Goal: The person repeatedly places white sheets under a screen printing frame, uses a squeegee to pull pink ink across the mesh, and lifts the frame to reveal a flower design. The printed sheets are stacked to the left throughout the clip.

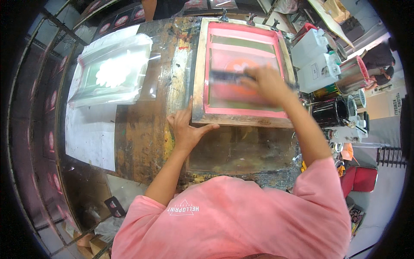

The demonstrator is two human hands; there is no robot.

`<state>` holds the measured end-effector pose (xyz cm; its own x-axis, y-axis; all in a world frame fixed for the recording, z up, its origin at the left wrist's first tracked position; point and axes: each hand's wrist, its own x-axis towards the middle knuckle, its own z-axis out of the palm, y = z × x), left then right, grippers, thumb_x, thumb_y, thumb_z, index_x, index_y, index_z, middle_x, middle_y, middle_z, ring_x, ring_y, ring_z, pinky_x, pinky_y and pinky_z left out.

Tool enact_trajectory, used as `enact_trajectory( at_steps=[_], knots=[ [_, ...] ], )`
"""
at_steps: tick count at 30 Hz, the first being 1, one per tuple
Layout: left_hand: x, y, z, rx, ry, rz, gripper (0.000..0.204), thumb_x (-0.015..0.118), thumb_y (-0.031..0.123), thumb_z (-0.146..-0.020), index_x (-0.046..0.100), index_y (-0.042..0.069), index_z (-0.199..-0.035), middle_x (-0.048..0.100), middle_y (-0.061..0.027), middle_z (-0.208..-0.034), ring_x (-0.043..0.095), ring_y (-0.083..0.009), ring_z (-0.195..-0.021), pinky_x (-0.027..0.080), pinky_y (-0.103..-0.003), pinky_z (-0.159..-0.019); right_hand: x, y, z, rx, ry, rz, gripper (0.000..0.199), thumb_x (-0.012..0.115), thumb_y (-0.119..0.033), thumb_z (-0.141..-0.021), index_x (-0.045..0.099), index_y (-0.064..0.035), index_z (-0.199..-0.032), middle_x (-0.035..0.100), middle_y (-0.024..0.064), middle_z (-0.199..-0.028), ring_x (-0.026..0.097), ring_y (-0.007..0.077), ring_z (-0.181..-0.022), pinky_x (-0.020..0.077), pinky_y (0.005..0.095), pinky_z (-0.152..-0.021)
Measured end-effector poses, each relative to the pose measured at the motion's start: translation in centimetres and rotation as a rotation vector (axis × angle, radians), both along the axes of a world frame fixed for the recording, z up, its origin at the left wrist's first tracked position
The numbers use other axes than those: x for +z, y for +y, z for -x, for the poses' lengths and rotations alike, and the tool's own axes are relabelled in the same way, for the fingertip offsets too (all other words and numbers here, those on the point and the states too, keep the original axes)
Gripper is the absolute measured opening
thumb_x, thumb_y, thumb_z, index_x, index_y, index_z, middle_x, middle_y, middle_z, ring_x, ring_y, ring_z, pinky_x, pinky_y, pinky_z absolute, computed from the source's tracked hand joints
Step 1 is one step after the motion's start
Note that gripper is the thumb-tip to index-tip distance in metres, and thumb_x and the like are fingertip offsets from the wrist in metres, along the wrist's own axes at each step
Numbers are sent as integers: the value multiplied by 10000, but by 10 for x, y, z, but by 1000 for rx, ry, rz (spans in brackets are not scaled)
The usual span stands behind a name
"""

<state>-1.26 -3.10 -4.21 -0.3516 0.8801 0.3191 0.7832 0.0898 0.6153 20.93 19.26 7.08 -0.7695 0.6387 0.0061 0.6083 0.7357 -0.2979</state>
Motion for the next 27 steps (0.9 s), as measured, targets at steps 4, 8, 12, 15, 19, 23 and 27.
enact_trajectory(
  at_steps=[4, 8, 12, 15, 19, 23, 27],
  knots=[
    [2, 2, -7, 8, -157, -63, 1167, 944, 640, -615, 561, -24, -1494, 707, -121, -943, 636, -283, -946, 431, -418, -981, 1, -97, -20, -51, 54, -143, 360, 720, -432, -945, 710, -92, -1060, 665, 132, -980, 685, 355, -957, 540, 526, -774],
    [36, 16, -20, -21, -569, -251, 1055, 970, 424, -736, 485, -79, -1526, 736, -123, -970, 657, -240, -1043, 496, -411, -981, 21, -118, -21, -100, 198, -426, 335, 752, -358, -908, 681, -86, -1089, 658, 105, -986, 643, 319, -988, 490, 483, -865],
    [86, 42, -14, -145, -792, -399, 1096, 937, 316, -819, 305, -116, -1603, 652, -225, -1304, 603, -243, -1214, 471, -385, -1048, 74, -80, -2, -122, 327, -754, 327, 699, -377, -939, 682, -85, -1084, 663, 95, -945, 643, 288, -970, 425, 492, -924],
    [95, 56, -5, -179, -415, -356, 1149, 851, 495, -861, 240, -91, -1637, 568, -302, -1431, 535, -344, -1348, 369, -503, -1153, 124, -37, 14, -48, 423, -912, 400, 624, -459, -959, 666, -62, -942, 664, 138, -821, 656, 353, -814, 466, 530, -808],
    [54, 38, -18, 30, 598, 216, 1071, 653, 717, -917, 305, 20, -1653, 483, -284, -1566, 353, -418, -1536, 99, -716, -1238, 163, -4, 23, -93, 485, -833, 504, 612, -470, -959, 667, -10, -759, 678, 191, -730, 668, 387, -709, 461, 514, -732],
    [21, 27, -30, -35, 550, 280, 1062, 581, 776, -908, 364, 26, -1628, 404, -252, -1653, 274, -428, -1582, 1, -792, -1191, 184, 14, 32, -160, 447, -812, 581, 555, -513, -963, 723, 8, -768, 712, 240, -764, 707, 416, -785, 506, 531, -779],
    [49, 69, -24, -128, 232, 0, 836, 729, 571, -922, 542, 13, -1515, 554, -220, -1542, 452, -399, -1487, 134, -655, -1266, 200, 27, 37, -202, 435, -791, 647, 516, -567, -977, 765, 14, -833, 732, 253, -802, 726, 432, -849, 554, 521, -845]
  ],
)
